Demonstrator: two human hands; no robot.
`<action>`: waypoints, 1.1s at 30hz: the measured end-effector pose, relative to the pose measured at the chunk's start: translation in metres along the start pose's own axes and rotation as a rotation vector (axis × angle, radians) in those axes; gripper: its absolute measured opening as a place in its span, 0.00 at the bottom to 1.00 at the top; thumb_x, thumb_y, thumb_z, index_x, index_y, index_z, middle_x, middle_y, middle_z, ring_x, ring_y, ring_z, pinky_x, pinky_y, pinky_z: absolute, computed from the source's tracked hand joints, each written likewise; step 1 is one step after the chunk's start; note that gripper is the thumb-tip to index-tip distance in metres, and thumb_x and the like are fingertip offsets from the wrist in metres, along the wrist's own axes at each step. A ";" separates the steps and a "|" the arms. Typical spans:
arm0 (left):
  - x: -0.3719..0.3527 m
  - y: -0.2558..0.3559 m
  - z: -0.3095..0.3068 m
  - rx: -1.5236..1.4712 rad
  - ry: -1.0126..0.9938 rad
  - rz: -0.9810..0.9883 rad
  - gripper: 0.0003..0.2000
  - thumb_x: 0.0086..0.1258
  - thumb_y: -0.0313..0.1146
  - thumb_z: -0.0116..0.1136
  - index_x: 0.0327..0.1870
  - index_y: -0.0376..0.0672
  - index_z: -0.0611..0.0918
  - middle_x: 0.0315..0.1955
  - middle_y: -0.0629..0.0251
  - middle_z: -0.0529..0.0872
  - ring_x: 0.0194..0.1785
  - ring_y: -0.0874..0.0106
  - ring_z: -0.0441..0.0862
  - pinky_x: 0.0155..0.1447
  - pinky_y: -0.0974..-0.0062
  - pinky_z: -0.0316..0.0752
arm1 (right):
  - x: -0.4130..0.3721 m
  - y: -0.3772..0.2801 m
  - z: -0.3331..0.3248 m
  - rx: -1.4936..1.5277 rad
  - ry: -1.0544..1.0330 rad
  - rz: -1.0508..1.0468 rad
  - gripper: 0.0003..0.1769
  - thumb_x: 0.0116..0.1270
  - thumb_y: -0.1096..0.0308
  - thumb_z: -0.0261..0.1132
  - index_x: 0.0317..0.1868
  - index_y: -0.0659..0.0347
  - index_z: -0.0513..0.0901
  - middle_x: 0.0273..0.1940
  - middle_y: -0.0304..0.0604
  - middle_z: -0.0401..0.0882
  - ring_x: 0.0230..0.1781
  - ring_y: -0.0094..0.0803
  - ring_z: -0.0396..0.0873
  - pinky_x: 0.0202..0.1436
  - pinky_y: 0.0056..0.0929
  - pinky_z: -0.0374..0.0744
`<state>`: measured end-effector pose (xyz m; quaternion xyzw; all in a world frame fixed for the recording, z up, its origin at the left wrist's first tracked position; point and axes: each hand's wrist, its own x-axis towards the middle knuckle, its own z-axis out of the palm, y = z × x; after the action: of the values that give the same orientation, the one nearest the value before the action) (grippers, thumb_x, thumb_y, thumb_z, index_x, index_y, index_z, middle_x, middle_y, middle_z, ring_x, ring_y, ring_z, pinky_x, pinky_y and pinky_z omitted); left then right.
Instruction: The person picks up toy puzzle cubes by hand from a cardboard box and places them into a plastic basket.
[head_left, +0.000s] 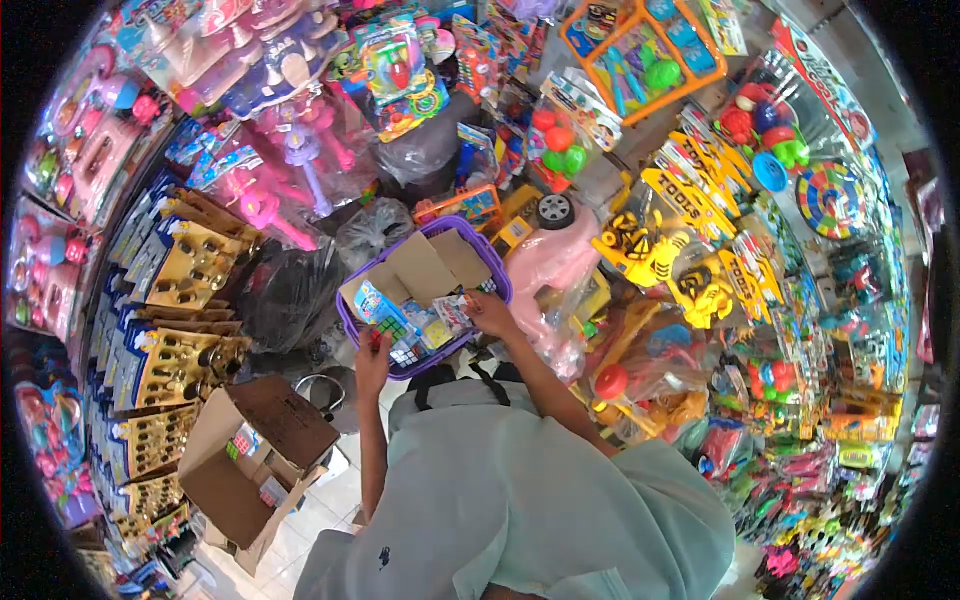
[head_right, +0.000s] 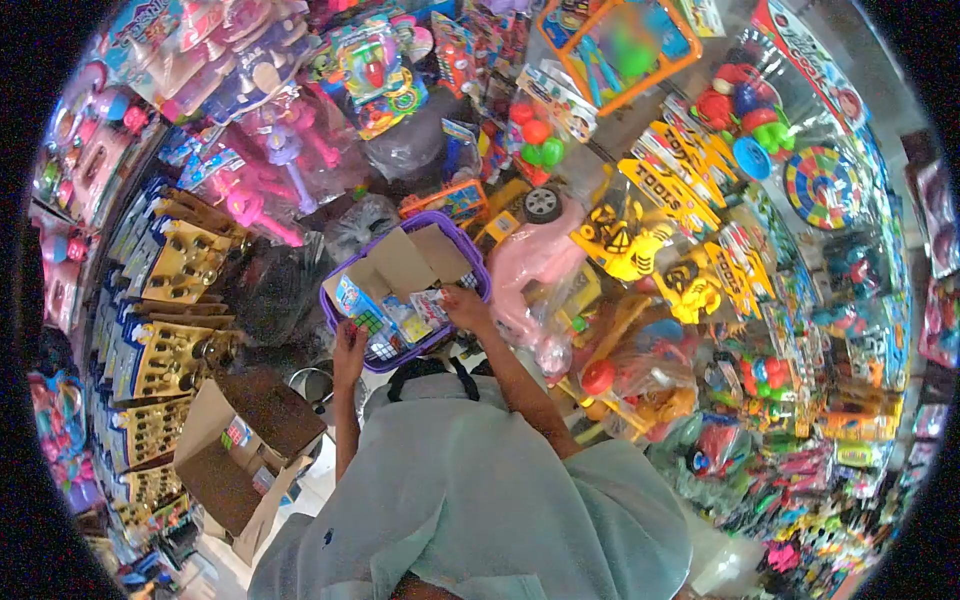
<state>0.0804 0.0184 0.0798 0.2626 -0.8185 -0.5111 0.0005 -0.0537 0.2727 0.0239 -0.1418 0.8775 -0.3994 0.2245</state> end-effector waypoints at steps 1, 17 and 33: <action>0.002 -0.012 0.004 0.003 0.014 -0.003 0.23 0.70 0.47 0.58 0.58 0.41 0.72 0.38 0.53 0.84 0.42 0.66 0.82 0.49 0.68 0.74 | 0.004 0.006 0.002 0.003 -0.009 -0.012 0.27 0.62 0.57 0.66 0.60 0.56 0.75 0.46 0.53 0.79 0.52 0.49 0.75 0.57 0.41 0.74; 0.021 -0.022 0.027 0.610 0.157 -0.066 0.29 0.66 0.61 0.51 0.57 0.48 0.75 0.44 0.45 0.82 0.45 0.45 0.82 0.46 0.50 0.77 | 0.015 0.014 0.005 -0.266 0.036 0.079 0.39 0.53 0.56 0.74 0.58 0.63 0.62 0.51 0.61 0.73 0.50 0.58 0.77 0.50 0.49 0.78; 0.051 -0.030 0.003 0.614 -0.112 -0.137 0.36 0.67 0.68 0.38 0.65 0.48 0.70 0.54 0.47 0.78 0.53 0.46 0.79 0.55 0.48 0.72 | 0.007 0.029 0.038 -0.395 0.204 -0.030 0.24 0.58 0.65 0.66 0.52 0.65 0.71 0.47 0.58 0.76 0.48 0.54 0.73 0.50 0.49 0.72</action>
<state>0.0478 -0.0110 0.0396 0.2767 -0.9136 -0.2527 -0.1582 -0.0419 0.2641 -0.0224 -0.1547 0.9547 -0.2353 0.0963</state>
